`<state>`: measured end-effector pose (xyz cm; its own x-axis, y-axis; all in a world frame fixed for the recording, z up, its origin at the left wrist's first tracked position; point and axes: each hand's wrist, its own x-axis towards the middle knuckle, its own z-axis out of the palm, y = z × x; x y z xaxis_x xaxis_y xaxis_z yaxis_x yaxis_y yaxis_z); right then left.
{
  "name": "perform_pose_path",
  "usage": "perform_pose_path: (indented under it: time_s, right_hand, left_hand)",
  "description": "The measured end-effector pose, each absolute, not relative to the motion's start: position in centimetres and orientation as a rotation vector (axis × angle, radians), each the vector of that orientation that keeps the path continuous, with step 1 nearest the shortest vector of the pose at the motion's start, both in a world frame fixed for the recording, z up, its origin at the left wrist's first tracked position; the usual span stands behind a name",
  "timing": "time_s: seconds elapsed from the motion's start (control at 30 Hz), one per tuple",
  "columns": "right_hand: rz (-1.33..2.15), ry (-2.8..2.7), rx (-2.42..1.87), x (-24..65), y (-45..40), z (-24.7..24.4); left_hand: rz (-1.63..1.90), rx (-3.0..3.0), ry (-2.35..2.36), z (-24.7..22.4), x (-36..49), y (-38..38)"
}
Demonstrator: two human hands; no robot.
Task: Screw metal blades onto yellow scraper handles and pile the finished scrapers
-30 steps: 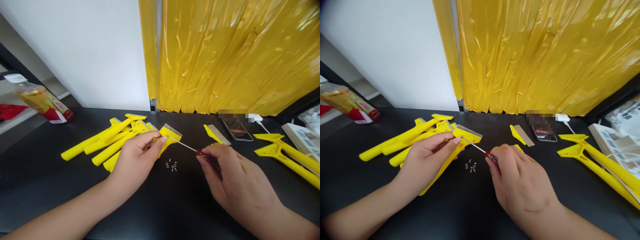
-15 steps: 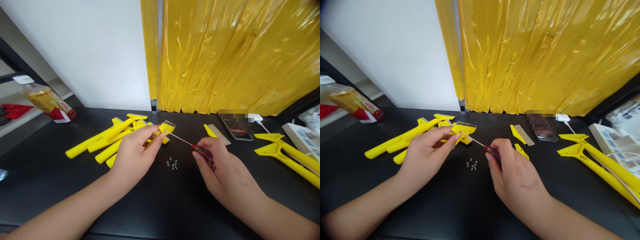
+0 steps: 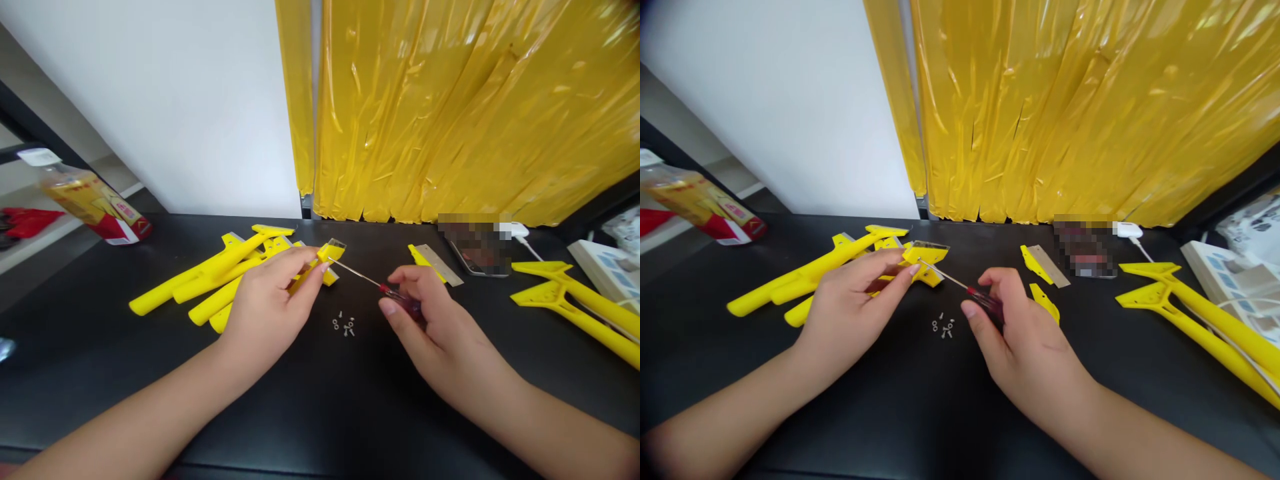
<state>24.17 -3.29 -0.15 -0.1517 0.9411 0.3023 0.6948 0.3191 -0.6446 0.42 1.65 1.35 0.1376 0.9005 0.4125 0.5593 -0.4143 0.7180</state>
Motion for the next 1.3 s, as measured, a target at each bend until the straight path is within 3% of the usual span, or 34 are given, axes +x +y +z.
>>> perform_pose_path:
  time_s: [0.67,1.0,1.1,1.3]
  right_hand:
    - [0.208,-2.059,-1.418,24.5,-3.2,0.3]
    - [-0.397,-2.23,-1.369,24.2,-3.3,0.3]
    - [-0.071,-2.188,-1.405,24.1,-3.6,0.5]
    - [1.495,-1.402,-1.256,24.5,-2.7,1.4]
  left_hand:
    - [1.123,2.143,1.379,1.1,0.5,1.6]
    - [1.162,2.229,1.394,0.9,0.7,1.1]
    - [1.156,2.284,1.378,0.9,0.8,1.0]
    - [1.158,2.286,1.336,0.4,0.5,1.4]
